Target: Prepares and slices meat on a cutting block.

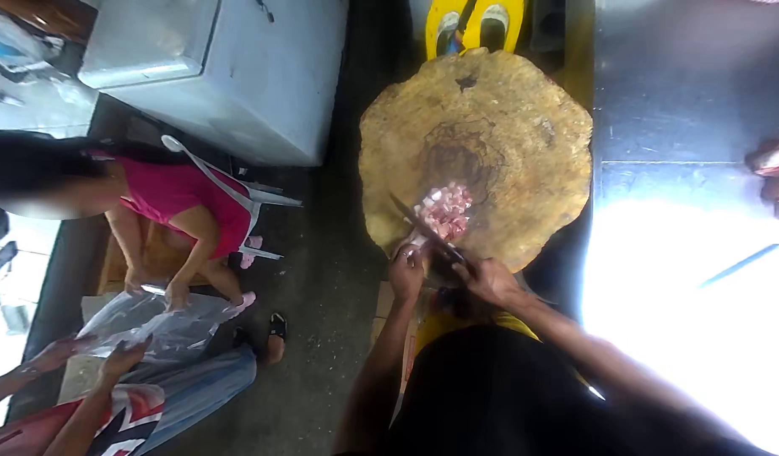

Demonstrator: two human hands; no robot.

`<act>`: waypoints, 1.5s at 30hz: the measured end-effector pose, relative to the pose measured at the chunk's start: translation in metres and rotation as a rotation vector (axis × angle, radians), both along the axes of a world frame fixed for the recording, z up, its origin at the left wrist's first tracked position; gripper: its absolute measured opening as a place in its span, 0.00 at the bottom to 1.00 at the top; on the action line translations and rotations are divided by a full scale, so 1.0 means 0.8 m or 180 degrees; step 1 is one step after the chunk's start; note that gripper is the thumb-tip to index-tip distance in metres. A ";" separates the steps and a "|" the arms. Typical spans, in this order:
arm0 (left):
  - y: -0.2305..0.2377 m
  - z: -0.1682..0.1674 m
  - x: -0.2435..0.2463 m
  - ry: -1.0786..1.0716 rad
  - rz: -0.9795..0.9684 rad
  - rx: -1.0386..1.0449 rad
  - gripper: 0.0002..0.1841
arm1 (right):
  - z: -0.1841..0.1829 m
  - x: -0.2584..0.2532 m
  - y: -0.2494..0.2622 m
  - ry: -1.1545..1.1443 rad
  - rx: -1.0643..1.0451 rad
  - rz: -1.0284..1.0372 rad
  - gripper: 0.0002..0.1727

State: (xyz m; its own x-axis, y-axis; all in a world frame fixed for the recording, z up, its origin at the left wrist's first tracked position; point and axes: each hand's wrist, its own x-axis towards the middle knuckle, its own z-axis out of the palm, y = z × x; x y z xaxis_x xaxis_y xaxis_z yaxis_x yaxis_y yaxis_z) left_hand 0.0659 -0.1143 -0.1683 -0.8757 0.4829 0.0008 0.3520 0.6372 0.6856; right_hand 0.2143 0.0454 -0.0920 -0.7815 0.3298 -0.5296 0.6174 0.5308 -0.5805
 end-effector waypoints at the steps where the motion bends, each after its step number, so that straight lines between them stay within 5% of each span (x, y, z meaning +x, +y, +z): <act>1: -0.001 0.001 0.002 -0.0013 0.0013 -0.0006 0.10 | 0.014 0.002 0.003 0.0202 0.0028 -0.0106 0.31; 5: -0.008 0.008 0.012 -0.0041 0.0022 0.0188 0.17 | 0.076 0.003 -0.005 0.2117 0.0298 -0.0489 0.30; 8: -0.010 -0.002 0.013 0.0168 -0.0066 0.0142 0.16 | 0.059 0.001 -0.020 0.2934 0.0425 -0.0291 0.27; 13: -0.007 -0.011 0.008 0.0206 0.0093 0.0143 0.11 | -0.012 -0.004 -0.007 -0.0251 0.0071 0.0234 0.29; 17: -0.010 -0.010 0.004 0.0103 0.0009 0.0299 0.12 | 0.024 -0.009 0.005 0.0228 0.0082 -0.0299 0.28; 21: -0.019 -0.010 0.009 0.0183 -0.0003 0.0420 0.16 | 0.084 -0.007 -0.009 0.2084 0.0421 -0.0487 0.28; 23: -0.021 -0.014 0.007 0.0192 -0.0025 0.0305 0.17 | 0.074 -0.011 -0.024 0.2739 0.0420 -0.0395 0.26; 25: -0.022 -0.015 0.003 0.0198 -0.0011 0.0259 0.16 | 0.037 -0.004 -0.035 0.2089 0.0429 -0.0119 0.26; 27: -0.020 -0.016 0.003 0.0154 0.0101 0.0193 0.13 | 0.005 -0.006 -0.033 0.0338 0.0235 0.0313 0.27; 29: -0.019 -0.017 0.004 0.0158 0.0126 0.0090 0.11 | -0.015 -0.012 -0.028 -0.0268 0.0082 0.0289 0.27; 34: -0.019 -0.011 0.005 0.0134 0.0099 0.0126 0.14 | 0.021 -0.018 -0.007 0.0192 0.0189 -0.0350 0.26; 38: -0.027 0.003 0.015 -0.0150 0.0163 0.0325 0.23 | 0.082 -0.010 -0.013 0.1680 0.0435 -0.0449 0.29; 41: -0.033 -0.006 0.015 0.0007 0.0072 0.0179 0.18 | 0.081 -0.005 -0.037 0.2807 0.0469 -0.0352 0.27; 43: -0.036 -0.010 0.015 0.0092 0.0012 0.0092 0.16 | 0.044 0.007 -0.049 0.2473 0.0484 -0.0125 0.26; 45: -0.033 -0.013 0.014 0.0107 0.0062 0.0044 0.14 | 0.009 0.015 -0.049 0.0767 0.0401 0.0262 0.27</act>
State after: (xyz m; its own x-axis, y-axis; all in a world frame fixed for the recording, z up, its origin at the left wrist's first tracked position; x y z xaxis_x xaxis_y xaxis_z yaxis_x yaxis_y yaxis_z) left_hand 0.0770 -0.1409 -0.1786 -0.8842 0.4656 0.0369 0.3628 0.6347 0.6823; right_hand 0.2263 0.0063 -0.0849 -0.9067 0.3115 -0.2842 0.4215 0.6507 -0.6316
